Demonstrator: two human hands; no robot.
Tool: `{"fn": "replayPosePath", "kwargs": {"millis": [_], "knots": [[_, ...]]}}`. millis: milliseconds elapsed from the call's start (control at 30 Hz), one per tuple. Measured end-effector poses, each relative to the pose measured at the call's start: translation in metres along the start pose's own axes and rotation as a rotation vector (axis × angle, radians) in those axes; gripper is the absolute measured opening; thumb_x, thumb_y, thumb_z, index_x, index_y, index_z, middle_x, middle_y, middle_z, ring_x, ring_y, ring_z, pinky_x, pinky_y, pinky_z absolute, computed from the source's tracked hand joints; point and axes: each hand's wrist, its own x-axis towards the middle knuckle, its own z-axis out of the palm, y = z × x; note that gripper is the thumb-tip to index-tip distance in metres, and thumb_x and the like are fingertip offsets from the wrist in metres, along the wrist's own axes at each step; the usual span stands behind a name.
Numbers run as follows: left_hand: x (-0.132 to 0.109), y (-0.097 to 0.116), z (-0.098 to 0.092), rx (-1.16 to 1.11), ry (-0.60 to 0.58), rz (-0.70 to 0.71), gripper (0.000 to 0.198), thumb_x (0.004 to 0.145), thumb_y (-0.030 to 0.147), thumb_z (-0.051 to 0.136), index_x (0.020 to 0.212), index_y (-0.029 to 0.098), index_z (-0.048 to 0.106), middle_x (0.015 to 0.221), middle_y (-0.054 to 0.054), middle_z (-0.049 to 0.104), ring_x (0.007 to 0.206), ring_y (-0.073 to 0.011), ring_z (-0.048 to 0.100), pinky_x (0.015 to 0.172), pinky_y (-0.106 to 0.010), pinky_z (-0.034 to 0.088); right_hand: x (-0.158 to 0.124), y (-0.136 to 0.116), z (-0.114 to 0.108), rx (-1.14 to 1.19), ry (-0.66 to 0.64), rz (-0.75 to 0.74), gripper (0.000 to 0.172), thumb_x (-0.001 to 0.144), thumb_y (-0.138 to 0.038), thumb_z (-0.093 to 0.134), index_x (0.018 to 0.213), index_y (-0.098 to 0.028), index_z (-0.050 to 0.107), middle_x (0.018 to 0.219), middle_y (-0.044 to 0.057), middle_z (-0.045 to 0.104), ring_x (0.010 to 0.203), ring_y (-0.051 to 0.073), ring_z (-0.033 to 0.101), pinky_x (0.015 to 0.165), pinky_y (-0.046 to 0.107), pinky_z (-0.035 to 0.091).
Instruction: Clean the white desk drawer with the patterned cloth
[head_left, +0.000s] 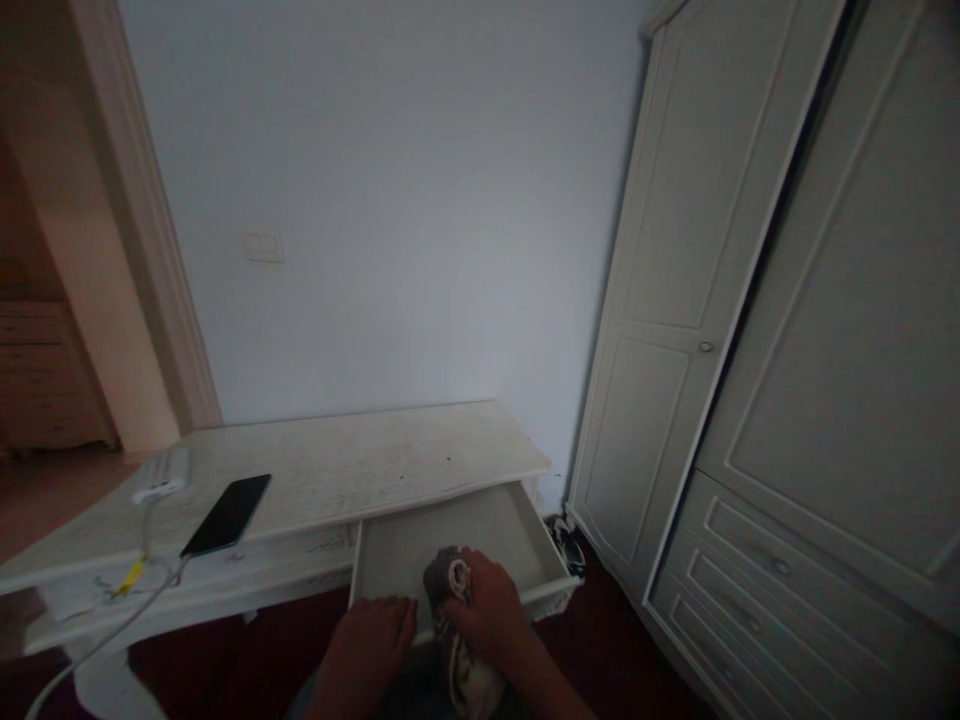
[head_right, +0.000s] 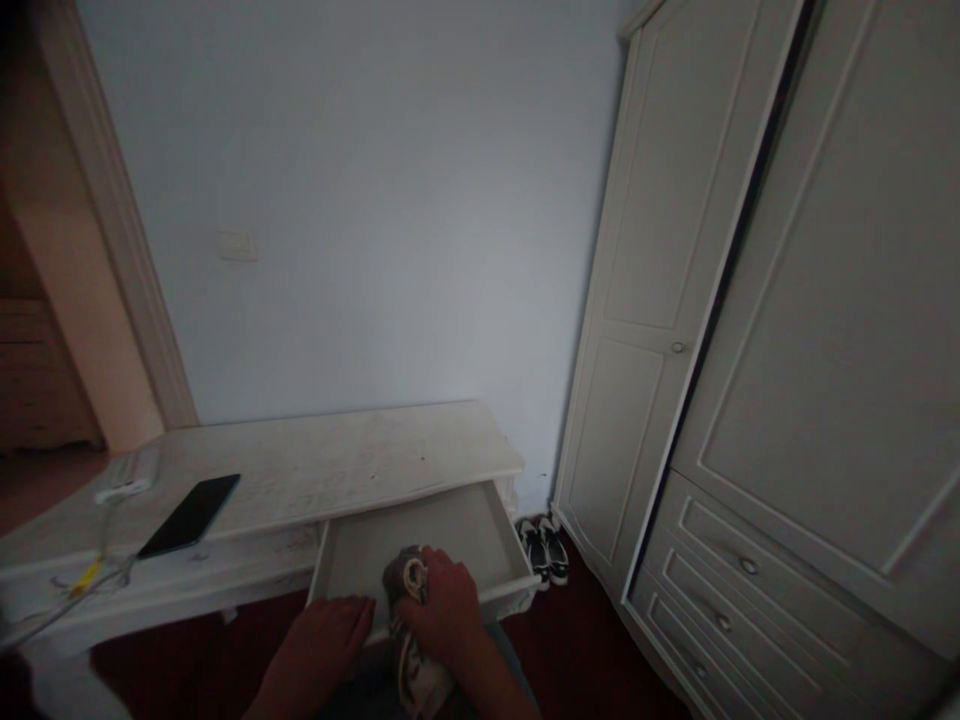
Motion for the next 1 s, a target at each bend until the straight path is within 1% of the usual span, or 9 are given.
{"fn": "replayPosePath", "kwargs": {"millis": [133, 267, 333, 467, 600, 700, 800, 900, 1000], "knots": [[0.0, 0.001, -0.003, 0.008, -0.009, -0.021, 0.046, 0.102, 0.006, 0.034, 0.125, 0.02, 0.072, 0.117, -0.015, 0.078, 0.105, -0.0285, 0.075, 0.095, -0.048, 0.057, 0.0, 0.003, 0.003, -0.006, 0.008, 0.007, 0.064, 0.077, -0.031, 0.066, 0.14, -0.018, 0.061, 0.129, 0.013, 0.071, 0.114, 0.033, 0.067, 0.101, 0.04, 0.047], [-0.001, 0.002, -0.006, 0.026, -0.034, -0.023, 0.046, 0.102, 0.006, 0.036, 0.128, 0.022, 0.071, 0.119, -0.015, 0.078, 0.108, -0.0305, 0.075, 0.095, -0.05, 0.057, 0.001, 0.002, 0.003, -0.015, 0.009, -0.001, 0.058, 0.078, -0.032, 0.066, 0.135, -0.019, 0.063, 0.126, 0.012, 0.072, 0.111, 0.032, 0.068, 0.098, 0.039, 0.048], [-0.001, 0.002, -0.006, 0.025, -0.032, -0.017, 0.046, 0.102, 0.006, 0.038, 0.131, 0.023, 0.069, 0.12, -0.014, 0.078, 0.109, -0.0301, 0.074, 0.096, -0.048, 0.056, 0.001, 0.001, 0.002, -0.023, 0.01, 0.003, 0.056, 0.078, -0.031, 0.065, 0.133, -0.019, 0.065, 0.125, 0.012, 0.072, 0.11, 0.032, 0.068, 0.098, 0.039, 0.048], [-0.001, 0.002, -0.007, -0.002, -0.036, -0.032, 0.042, 0.104, 0.009, 0.038, 0.129, 0.023, 0.07, 0.121, -0.013, 0.077, 0.11, -0.0272, 0.073, 0.097, -0.044, 0.053, 0.0, 0.0, 0.0, -0.01, 0.021, 0.01, 0.059, 0.078, -0.031, 0.066, 0.136, -0.019, 0.064, 0.127, 0.013, 0.072, 0.112, 0.032, 0.068, 0.1, 0.038, 0.047], [0.001, 0.003, -0.008, 0.008, -0.065, -0.04, 0.047, 0.106, 0.011, 0.029, 0.126, 0.021, 0.07, 0.119, -0.014, 0.078, 0.108, -0.0277, 0.074, 0.095, -0.046, 0.055, -0.001, -0.001, -0.001, -0.013, 0.016, 0.026, 0.062, 0.078, -0.031, 0.066, 0.139, -0.02, 0.062, 0.128, 0.012, 0.072, 0.114, 0.031, 0.067, 0.1, 0.038, 0.047], [0.001, 0.003, -0.008, 0.032, -0.069, -0.037, 0.045, 0.105, 0.009, 0.034, 0.128, 0.021, 0.07, 0.119, -0.015, 0.078, 0.108, -0.0282, 0.074, 0.095, -0.046, 0.055, -0.002, -0.003, -0.003, -0.007, 0.005, 0.022, 0.055, 0.077, -0.031, 0.066, 0.131, -0.02, 0.065, 0.123, 0.012, 0.073, 0.11, 0.031, 0.068, 0.098, 0.038, 0.048], [-0.001, 0.004, -0.011, 0.058, -0.074, -0.019, 0.048, 0.103, 0.005, 0.034, 0.133, 0.021, 0.068, 0.122, -0.016, 0.077, 0.111, -0.0307, 0.074, 0.096, -0.05, 0.056, -0.002, -0.005, -0.005, 0.018, 0.024, 0.011, 0.047, 0.076, -0.031, 0.066, 0.122, -0.021, 0.068, 0.12, 0.011, 0.073, 0.108, 0.03, 0.069, 0.097, 0.037, 0.048], [-0.001, 0.005, -0.017, 0.041, -0.074, -0.003, 0.049, 0.102, 0.004, 0.034, 0.134, 0.02, 0.068, 0.124, -0.017, 0.077, 0.111, -0.0322, 0.074, 0.096, -0.053, 0.057, -0.002, -0.005, -0.005, 0.051, 0.026, 0.006, 0.05, 0.076, -0.029, 0.065, 0.125, -0.02, 0.067, 0.119, 0.011, 0.074, 0.108, 0.03, 0.069, 0.097, 0.036, 0.048], [-0.001, 0.005, -0.019, 0.053, -0.091, 0.016, 0.05, 0.1, 0.002, 0.036, 0.135, 0.019, 0.067, 0.128, -0.018, 0.075, 0.113, -0.0337, 0.074, 0.096, -0.055, 0.058, -0.002, 0.0, -0.005, 0.07, 0.024, 0.014, 0.054, 0.077, -0.028, 0.063, 0.13, -0.019, 0.067, 0.123, 0.012, 0.074, 0.113, 0.03, 0.069, 0.101, 0.036, 0.047]]}}
